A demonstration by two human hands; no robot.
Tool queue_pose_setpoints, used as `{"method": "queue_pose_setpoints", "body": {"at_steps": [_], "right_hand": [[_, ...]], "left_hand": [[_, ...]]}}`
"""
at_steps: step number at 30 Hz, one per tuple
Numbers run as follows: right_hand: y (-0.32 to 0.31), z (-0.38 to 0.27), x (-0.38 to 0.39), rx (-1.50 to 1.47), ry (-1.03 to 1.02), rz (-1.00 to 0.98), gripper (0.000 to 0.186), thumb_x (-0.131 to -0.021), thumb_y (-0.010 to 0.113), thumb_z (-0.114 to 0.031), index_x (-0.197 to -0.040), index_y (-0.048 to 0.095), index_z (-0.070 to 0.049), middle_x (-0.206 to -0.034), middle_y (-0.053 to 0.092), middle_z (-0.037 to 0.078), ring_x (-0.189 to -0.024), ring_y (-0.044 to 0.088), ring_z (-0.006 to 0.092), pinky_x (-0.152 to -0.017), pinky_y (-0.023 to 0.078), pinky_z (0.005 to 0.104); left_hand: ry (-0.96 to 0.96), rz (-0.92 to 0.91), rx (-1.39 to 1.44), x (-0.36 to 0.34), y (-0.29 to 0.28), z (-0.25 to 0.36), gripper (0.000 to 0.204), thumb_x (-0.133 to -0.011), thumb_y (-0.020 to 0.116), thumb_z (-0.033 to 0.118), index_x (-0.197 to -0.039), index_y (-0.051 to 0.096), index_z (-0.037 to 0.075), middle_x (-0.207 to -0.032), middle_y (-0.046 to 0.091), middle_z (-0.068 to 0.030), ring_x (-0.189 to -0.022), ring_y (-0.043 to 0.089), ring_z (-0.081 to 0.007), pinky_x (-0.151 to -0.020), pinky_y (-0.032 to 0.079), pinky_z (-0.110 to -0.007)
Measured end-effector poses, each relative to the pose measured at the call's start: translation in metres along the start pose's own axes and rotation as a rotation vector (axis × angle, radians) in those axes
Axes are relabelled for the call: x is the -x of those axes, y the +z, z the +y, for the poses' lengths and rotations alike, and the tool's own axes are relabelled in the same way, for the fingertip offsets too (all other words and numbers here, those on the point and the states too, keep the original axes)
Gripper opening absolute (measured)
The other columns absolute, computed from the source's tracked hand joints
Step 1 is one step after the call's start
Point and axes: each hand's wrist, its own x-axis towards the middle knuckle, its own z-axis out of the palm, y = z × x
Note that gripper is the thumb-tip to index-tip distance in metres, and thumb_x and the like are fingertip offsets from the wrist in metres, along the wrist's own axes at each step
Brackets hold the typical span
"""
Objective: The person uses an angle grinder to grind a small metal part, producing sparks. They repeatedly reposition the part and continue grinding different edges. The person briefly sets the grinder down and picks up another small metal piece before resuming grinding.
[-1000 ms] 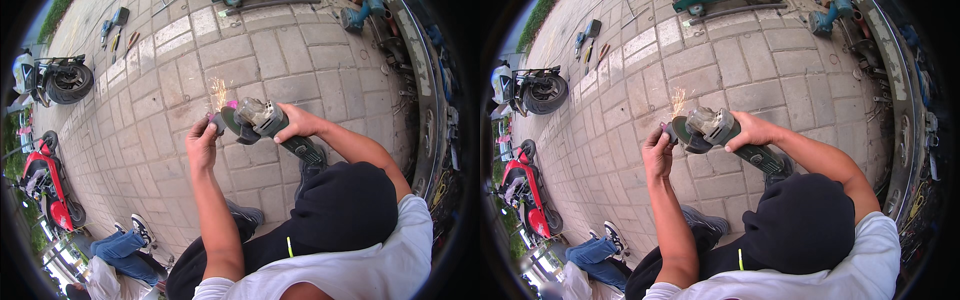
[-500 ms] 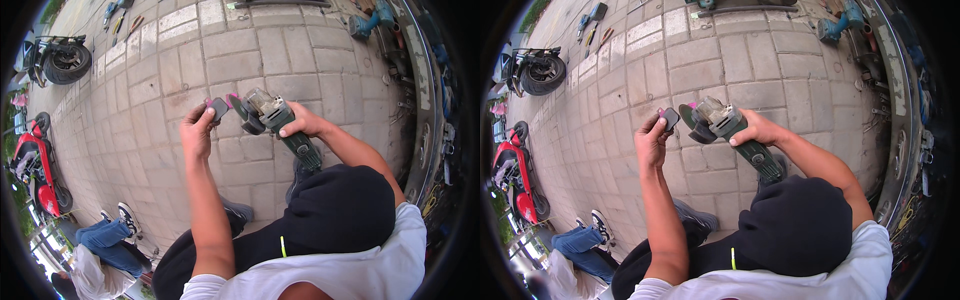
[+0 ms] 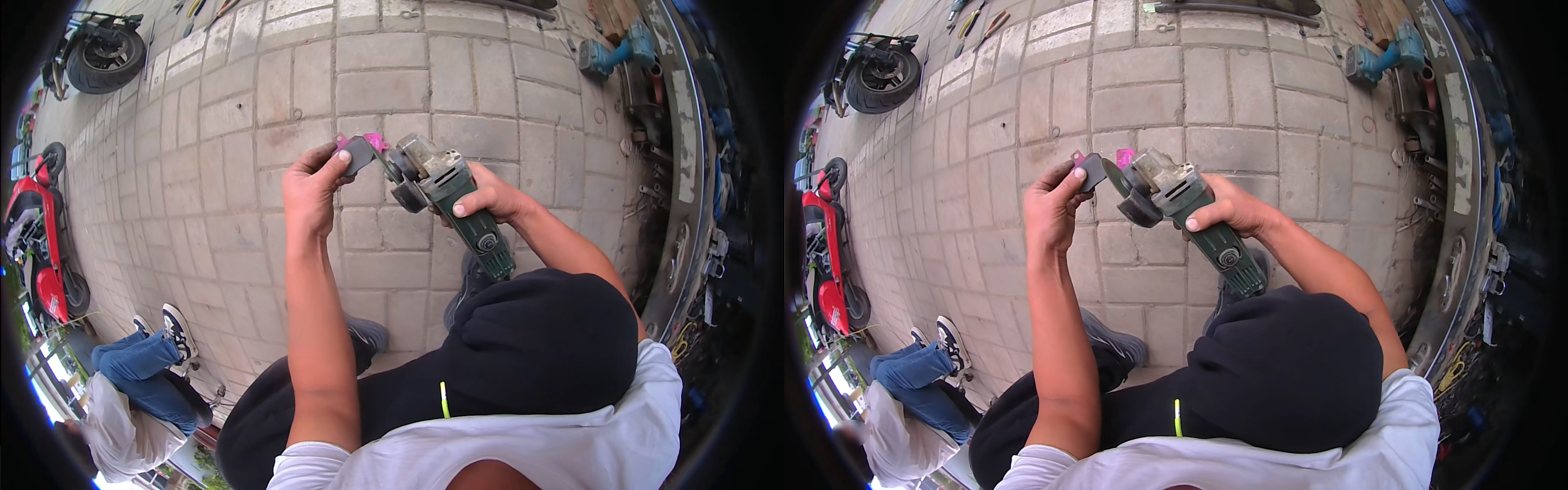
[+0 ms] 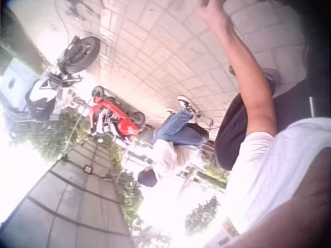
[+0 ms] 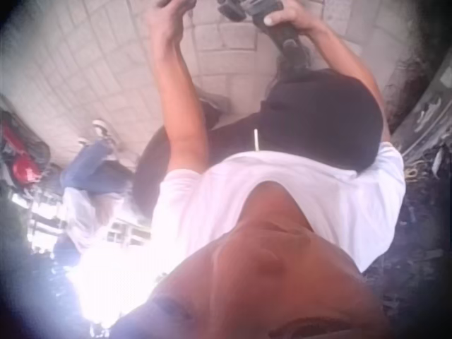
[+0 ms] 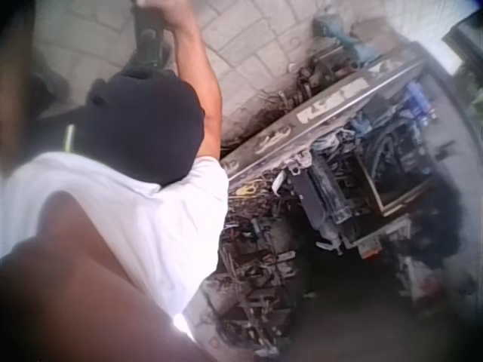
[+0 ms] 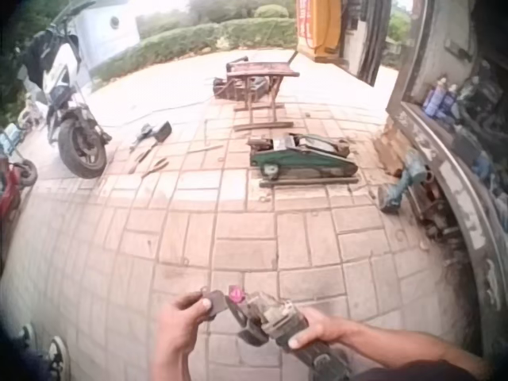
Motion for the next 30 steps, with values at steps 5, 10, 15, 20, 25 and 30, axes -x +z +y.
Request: {"method": "queue_pose_setpoints", "body": {"at_steps": [5, 10, 15, 20, 25, 30], "right_hand": [[-0.0008, -0.0009, 0.0003, -0.072, 0.059, -0.049, 0.061, -0.063, 0.077, -0.017, -0.117, 0.055, 0.003, -0.093, 0.064, 0.013, -0.078, 0.065, 0.0209, -0.07, 0.056, 0.0355], [0.0003, -0.002, -0.0002, -0.144, 0.086, -0.058, 0.056, -0.063, 0.076, -0.016, -0.113, 0.056, 0.003, -0.09, 0.064, 0.014, -0.077, 0.065, 0.023, -0.071, 0.057, 0.0377], [-0.0033, 0.002, -0.0009, -0.099, 0.103, -0.045, 0.065, -0.06, 0.077, -0.022, -0.117, 0.057, 0.002, -0.093, 0.064, 0.015, -0.076, 0.067, 0.0243, -0.069, 0.057, 0.0375], [-0.0052, 0.0041, -0.0016, -0.11, 0.113, -0.042, 0.065, -0.06, 0.077, -0.022, -0.117, 0.057, 0.002, -0.093, 0.064, 0.016, -0.076, 0.067, 0.0246, -0.069, 0.057, 0.0375], [-0.0032, 0.0021, -0.0005, -0.134, 0.102, -0.04, 0.057, -0.063, 0.075, -0.018, -0.113, 0.056, 0.003, -0.089, 0.064, 0.015, -0.075, 0.066, 0.0236, -0.069, 0.057, 0.0374], [-0.0028, 0.001, -0.0009, -0.131, 0.098, -0.047, 0.056, -0.063, 0.074, -0.018, -0.112, 0.057, 0.003, -0.089, 0.064, 0.015, -0.075, 0.065, 0.0234, -0.069, 0.057, 0.0376]], "left_hand": [[0.0, -0.004, -0.023, 0.0023, 0.0024, 0.0013, 0.036, -0.085, 0.073, 0.008, -0.115, 0.063, -0.008, -0.102, 0.069, -0.0144, -0.084, 0.067, -0.0184, -0.07, 0.054, -0.031], [-0.018, -0.002, -0.023, 0.001, 0.0039, -0.0009, 0.033, -0.085, 0.073, 0.007, -0.113, 0.064, -0.008, -0.1, 0.069, -0.0136, -0.083, 0.066, -0.0178, -0.069, 0.054, -0.03], [-0.008, 0.001, -0.012, 0.0002, 0.0043, -0.0041, 0.035, -0.081, 0.075, 0.007, -0.11, 0.066, -0.009, -0.097, 0.07, -0.0147, -0.081, 0.067, -0.018, -0.068, 0.055, -0.029], [-0.009, 0.024, -0.019, 0.0009, 0.0062, -0.0052, 0.034, -0.081, 0.075, 0.007, -0.11, 0.066, -0.009, -0.096, 0.07, -0.0146, -0.079, 0.066, -0.0175, -0.067, 0.054, -0.028], [-0.013, 0.017, -0.031, 0.0015, 0.0064, -0.0042, 0.034, -0.081, 0.075, 0.007, -0.11, 0.066, -0.009, -0.095, 0.07, -0.0143, -0.077, 0.065, -0.0163, -0.066, 0.053, -0.027], [-0.014, 0.018, -0.032, 0.0027, 0.007, -0.0035, 0.034, -0.081, 0.075, 0.007, -0.11, 0.067, -0.009, -0.095, 0.07, -0.014, -0.077, 0.065, -0.0161, -0.067, 0.053, -0.028]]}}
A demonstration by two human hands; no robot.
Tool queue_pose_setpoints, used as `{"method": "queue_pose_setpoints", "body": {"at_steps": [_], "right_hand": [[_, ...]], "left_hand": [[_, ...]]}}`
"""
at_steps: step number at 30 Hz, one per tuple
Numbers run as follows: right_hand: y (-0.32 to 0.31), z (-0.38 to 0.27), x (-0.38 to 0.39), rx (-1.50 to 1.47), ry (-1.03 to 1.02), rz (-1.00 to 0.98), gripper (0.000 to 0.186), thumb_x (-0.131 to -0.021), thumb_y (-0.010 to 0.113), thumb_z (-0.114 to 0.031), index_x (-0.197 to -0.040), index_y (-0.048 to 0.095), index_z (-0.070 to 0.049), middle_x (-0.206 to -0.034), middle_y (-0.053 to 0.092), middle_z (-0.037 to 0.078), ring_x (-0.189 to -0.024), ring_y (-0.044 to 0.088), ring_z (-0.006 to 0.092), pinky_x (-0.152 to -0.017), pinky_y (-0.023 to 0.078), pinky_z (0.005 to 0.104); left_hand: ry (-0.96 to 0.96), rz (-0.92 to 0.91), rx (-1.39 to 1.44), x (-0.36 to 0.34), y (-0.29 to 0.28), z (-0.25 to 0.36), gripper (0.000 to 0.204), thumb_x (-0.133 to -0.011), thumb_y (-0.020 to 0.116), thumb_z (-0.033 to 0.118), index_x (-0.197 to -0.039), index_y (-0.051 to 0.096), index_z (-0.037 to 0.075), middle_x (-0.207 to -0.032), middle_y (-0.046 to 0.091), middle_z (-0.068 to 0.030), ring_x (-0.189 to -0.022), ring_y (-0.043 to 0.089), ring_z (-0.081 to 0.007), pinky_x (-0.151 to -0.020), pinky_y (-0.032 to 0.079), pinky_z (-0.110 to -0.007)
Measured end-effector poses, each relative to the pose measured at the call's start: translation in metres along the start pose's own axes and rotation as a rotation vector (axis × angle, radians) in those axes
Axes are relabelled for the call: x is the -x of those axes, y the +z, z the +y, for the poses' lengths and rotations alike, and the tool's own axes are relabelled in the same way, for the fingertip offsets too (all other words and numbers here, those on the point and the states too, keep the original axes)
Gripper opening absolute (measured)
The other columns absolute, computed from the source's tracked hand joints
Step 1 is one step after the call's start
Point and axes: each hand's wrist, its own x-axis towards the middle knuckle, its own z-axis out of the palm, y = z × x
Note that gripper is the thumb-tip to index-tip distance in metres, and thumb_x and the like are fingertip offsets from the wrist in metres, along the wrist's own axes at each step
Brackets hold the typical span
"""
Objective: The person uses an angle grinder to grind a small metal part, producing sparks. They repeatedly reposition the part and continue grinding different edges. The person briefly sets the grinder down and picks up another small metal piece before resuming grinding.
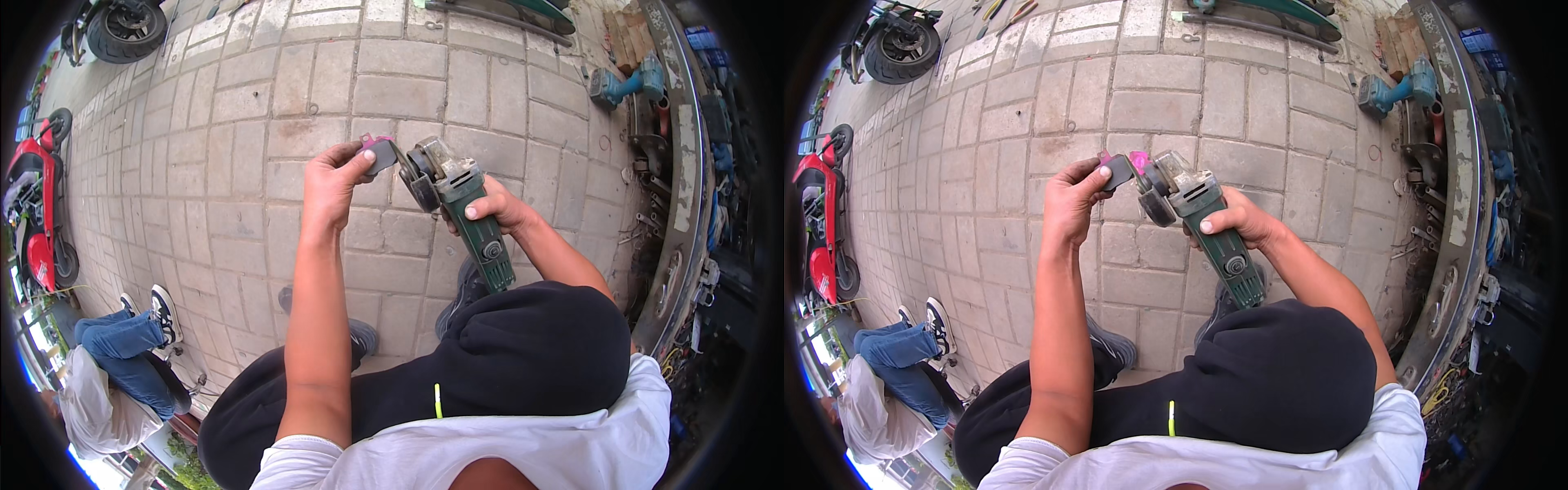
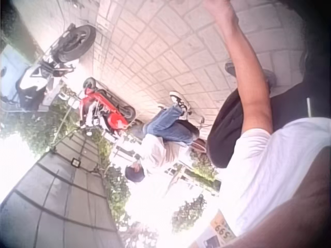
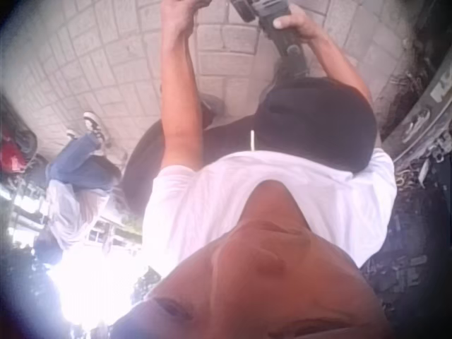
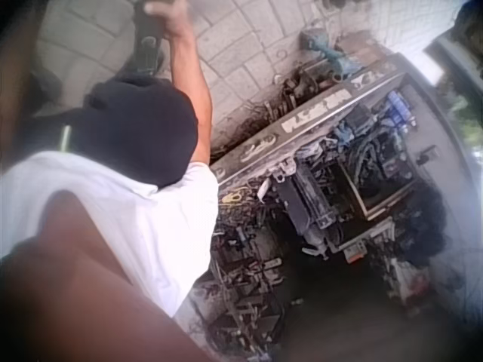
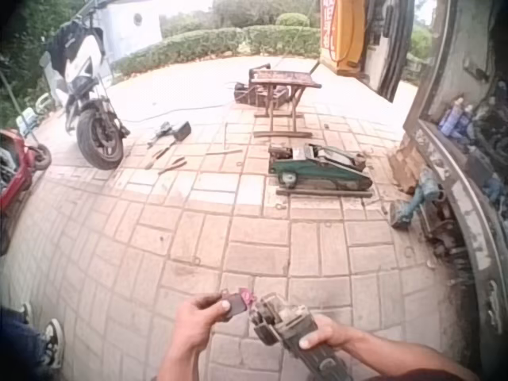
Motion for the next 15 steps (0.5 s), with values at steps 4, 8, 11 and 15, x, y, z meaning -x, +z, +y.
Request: {"method": "queue_pose_setpoints", "body": {"at_steps": [4, 8, 11, 15], "right_hand": [[0.0006, -0.0006, 0.0001, 0.004, -0.003, 0.005, 0.056, -0.063, 0.074, -0.017, -0.112, 0.057, 0.003, -0.089, 0.064, 0.015, -0.075, 0.065, 0.0233, -0.069, 0.057, 0.0377], [0.0023, -0.0024, 0.0003, 0.001, 0.005, 0.002, 0.057, -0.062, 0.075, -0.017, -0.112, 0.057, 0.003, -0.089, 0.064, 0.015, -0.075, 0.065, 0.0231, -0.069, 0.057, 0.0373], [0.0037, -0.0037, 0.0001, 0.005, 0.002, 0.004, 0.057, -0.062, 0.075, -0.017, -0.112, 0.057, 0.003, -0.089, 0.064, 0.014, -0.074, 0.065, 0.0227, -0.069, 0.057, 0.0368], [0.0012, -0.0022, -0.0013, 0.008, -0.001, -0.001, 0.057, -0.062, 0.075, -0.017, -0.112, 0.057, 0.004, -0.09, 0.064, 0.014, -0.074, 0.066, 0.0223, -0.068, 0.057, 0.0363]], "left_hand": [[0.003, -0.002, -0.004, 0.0007, 0.0, 0.001, 0.033, -0.081, 0.075, 0.007, -0.11, 0.067, -0.009, -0.095, 0.07, -0.014, -0.078, 0.065, -0.0164, -0.067, 0.053, -0.028], [0.002, -0.004, 0.003, 0.0008, -0.0004, 0.0009, 0.033, -0.082, 0.075, 0.007, -0.109, 0.067, -0.009, -0.095, 0.07, -0.0141, -0.079, 0.066, -0.0166, -0.068, 0.054, -0.028], [0.001, -0.002, 0.004, 0.0006, -0.0011, 0.0001, 0.033, -0.082, 0.075, 0.007, -0.109, 0.067, -0.009, -0.095, 0.07, -0.0142, -0.079, 0.066, -0.0167, -0.068, 0.054, -0.029], [-0.007, -0.025, -0.009, -0.0004, -0.0026, -0.0002, 0.032, -0.085, 0.073, 0.008, -0.112, 0.065, -0.007, -0.099, 0.069, -0.0127, -0.083, 0.066, -0.0171, -0.07, 0.055, -0.03]]}}
